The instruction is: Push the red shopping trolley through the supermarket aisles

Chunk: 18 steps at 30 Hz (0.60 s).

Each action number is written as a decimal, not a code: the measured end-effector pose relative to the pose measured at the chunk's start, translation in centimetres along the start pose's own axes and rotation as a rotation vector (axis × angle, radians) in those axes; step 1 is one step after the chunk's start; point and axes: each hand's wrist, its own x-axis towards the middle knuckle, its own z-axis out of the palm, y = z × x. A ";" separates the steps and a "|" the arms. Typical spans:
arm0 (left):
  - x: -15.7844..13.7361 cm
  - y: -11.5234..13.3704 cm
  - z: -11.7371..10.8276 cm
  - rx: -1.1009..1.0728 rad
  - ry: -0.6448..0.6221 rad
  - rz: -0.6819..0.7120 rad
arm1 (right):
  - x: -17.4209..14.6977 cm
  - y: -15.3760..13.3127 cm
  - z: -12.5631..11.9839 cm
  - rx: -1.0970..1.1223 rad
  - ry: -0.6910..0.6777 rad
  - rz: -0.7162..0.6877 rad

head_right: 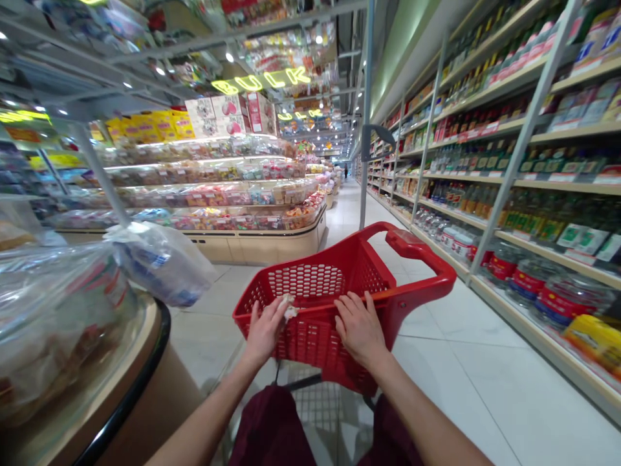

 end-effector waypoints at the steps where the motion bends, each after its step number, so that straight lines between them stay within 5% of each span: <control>1: -0.5 -1.2 0.0 0.029 0.013 -0.080 | 0.0 0.0 0.0 0.001 0.000 -0.001; 5: -1.2 -2.5 0.0 0.087 0.056 -0.294 | -0.1 -0.3 0.2 -0.006 0.026 0.038; 11: 0.2 1.5 0.0 -0.034 -0.052 0.054 | 0.0 0.2 0.0 -0.008 0.034 0.013; 16: -2.1 -3.7 -0.1 0.056 0.022 -0.289 | -0.2 0.9 -0.4 -0.035 0.015 0.030; 18: -2.3 -3.7 0.0 0.060 0.038 -0.336 | -0.2 0.5 -0.2 -0.049 0.004 0.041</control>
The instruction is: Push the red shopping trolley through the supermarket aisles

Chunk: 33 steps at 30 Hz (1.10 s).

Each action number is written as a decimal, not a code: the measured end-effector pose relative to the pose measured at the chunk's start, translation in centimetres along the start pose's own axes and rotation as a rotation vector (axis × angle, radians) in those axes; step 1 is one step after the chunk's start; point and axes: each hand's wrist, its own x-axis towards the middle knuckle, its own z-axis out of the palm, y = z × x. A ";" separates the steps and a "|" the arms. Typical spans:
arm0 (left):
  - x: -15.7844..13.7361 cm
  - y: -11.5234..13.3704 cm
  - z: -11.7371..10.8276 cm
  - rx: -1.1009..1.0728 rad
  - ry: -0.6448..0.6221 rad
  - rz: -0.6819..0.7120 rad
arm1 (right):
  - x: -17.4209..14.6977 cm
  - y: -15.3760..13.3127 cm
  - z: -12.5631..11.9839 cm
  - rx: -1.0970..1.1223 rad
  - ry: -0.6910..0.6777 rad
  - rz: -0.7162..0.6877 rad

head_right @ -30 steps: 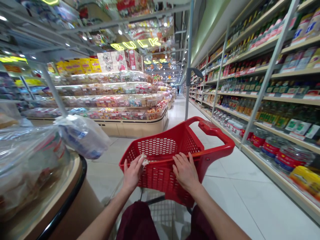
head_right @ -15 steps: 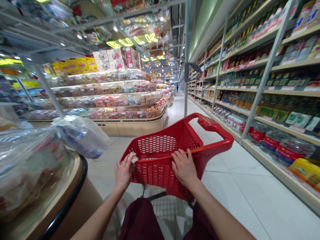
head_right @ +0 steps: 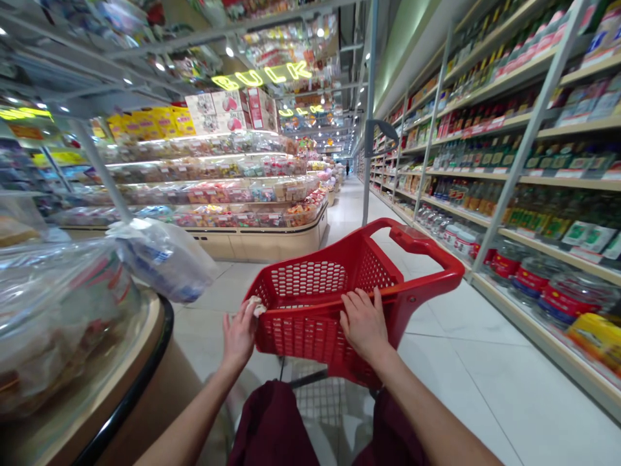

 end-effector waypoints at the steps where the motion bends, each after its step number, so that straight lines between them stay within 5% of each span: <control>1: 0.0 0.9 0.1 -0.013 -0.002 0.031 | 0.0 -0.4 0.2 -0.004 -0.011 -0.002; 5: 0.1 6.9 0.0 -0.097 -0.039 0.317 | 0.7 -2.7 1.1 0.027 -0.131 -0.045; 7: 0.2 8.0 -0.1 -0.120 -0.060 0.406 | 1.3 -3.7 1.6 0.062 -0.207 -0.072; 9: 0.3 6.6 0.0 -0.109 -0.053 0.368 | 1.7 -4.5 2.0 0.091 -0.262 -0.082; 13: 0.2 1.6 0.6 -0.022 0.074 0.042 | 1.7 -5.4 2.4 0.119 -0.277 -0.079; 15: 0.1 1.3 0.9 -0.008 0.117 -0.005 | 1.7 -5.5 2.5 0.129 -0.259 -0.082; 20: 0.1 5.1 0.8 -0.068 0.041 0.324 | 2.4 -3.5 1.7 0.082 -0.216 -0.053; 25: 0.5 8.3 0.4 -0.096 0.058 0.247 | 2.1 -1.3 0.4 0.011 -0.150 0.018; 29: 0.8 12.2 0.0 -0.171 -0.006 0.427 | 1.3 -1.0 0.0 0.000 -0.144 0.006; 33: 0.8 10.8 0.0 -0.163 -0.029 0.408 | 1.2 1.6 -1.4 -0.071 -0.101 0.072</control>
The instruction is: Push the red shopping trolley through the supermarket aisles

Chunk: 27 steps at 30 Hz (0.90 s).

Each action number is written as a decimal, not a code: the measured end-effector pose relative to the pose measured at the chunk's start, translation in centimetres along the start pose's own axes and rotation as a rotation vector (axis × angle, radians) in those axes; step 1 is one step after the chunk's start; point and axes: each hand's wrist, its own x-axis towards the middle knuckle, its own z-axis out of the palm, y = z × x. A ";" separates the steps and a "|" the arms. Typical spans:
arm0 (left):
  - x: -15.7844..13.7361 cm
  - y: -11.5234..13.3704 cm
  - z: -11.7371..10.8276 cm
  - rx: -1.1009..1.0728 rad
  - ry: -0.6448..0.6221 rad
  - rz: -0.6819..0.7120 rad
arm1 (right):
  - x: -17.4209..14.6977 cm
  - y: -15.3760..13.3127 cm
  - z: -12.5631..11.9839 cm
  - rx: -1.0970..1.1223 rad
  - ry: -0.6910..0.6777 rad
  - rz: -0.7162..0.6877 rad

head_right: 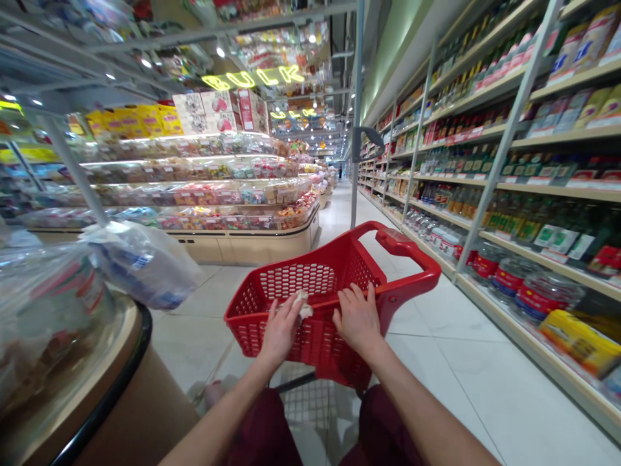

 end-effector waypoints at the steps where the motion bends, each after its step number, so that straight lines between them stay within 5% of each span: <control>1: -0.4 -0.9 0.0 0.020 0.018 -0.064 | 0.0 0.8 -0.4 -0.018 0.019 0.028; 4: -0.6 -1.5 0.2 0.039 0.081 -0.195 | -0.1 2.0 -1.2 -0.046 0.056 0.070; 10: 3.1 5.2 0.9 -0.110 0.022 0.103 | -0.4 1.6 -1.3 -0.041 0.074 0.026; 16: 1.5 1.5 0.9 -0.009 0.048 -0.074 | -0.2 5.2 -2.3 -0.117 0.140 0.117; 23: 5.2 7.8 1.2 -0.115 0.017 0.128 | -0.3 4.7 -2.3 -0.089 0.149 0.075; 27: 4.4 6.3 1.4 -0.108 0.011 0.032 | -0.4 7.9 -3.3 -0.140 0.232 0.152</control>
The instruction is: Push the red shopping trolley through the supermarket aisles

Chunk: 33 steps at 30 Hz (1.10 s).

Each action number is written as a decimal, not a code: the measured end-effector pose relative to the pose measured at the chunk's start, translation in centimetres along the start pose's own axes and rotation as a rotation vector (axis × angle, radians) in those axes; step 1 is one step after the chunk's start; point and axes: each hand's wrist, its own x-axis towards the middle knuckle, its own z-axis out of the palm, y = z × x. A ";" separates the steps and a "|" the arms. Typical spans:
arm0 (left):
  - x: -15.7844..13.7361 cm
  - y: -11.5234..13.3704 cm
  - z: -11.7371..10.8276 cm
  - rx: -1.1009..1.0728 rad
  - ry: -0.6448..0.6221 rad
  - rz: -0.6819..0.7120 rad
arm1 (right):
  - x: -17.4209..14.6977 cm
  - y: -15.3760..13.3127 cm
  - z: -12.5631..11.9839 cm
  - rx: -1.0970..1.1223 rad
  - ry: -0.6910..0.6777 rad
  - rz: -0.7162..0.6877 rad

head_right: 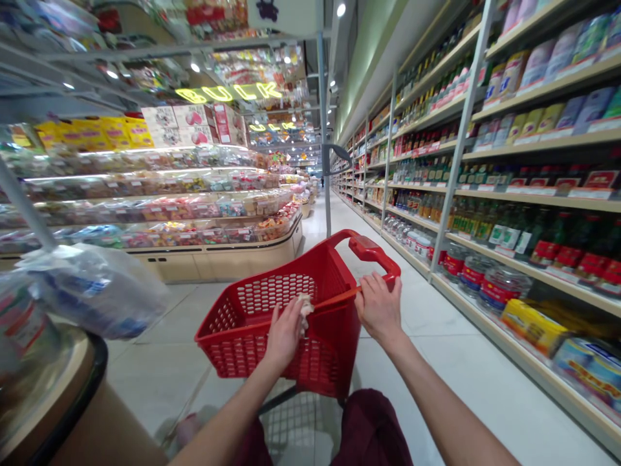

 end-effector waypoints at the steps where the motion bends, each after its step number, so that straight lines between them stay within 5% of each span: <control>1: -0.4 -0.5 0.1 0.006 0.015 -0.042 | 0.1 0.7 -0.1 -0.009 0.022 0.016; 4: 0.2 0.9 0.7 -0.013 0.060 -0.045 | 0.1 1.7 0.0 0.006 0.054 0.025; 8: 4.6 7.4 1.1 -0.103 0.092 0.139 | -0.2 1.5 0.5 0.058 0.061 -0.013; 10: 6.0 8.7 0.9 -0.118 0.091 0.211 | -0.3 1.9 0.5 0.061 0.072 -0.022; 13: 4.3 5.6 0.3 -0.077 0.045 0.212 | -0.4 2.9 0.3 0.045 0.082 -0.023; 17: -0.7 -1.7 -0.5 0.038 0.005 0.004 | -0.3 1.6 0.0 0.035 0.082 0.011; 24: -1.1 -0.8 -0.8 0.057 -0.025 0.121 | -0.3 -6.5 1.1 0.161 -0.113 -0.130; 26: -2.2 -3.2 -1.4 0.081 -0.043 0.088 | -0.6 -6.7 1.5 0.149 -0.138 -0.138; 30: -6.4 -11.1 -3.1 0.223 0.016 -0.196 | -1.0 -6.2 1.9 0.144 -0.134 -0.163; 33: -7.2 -12.3 -3.4 0.273 0.025 -0.231 | -1.2 -7.6 2.0 0.171 -0.160 -0.152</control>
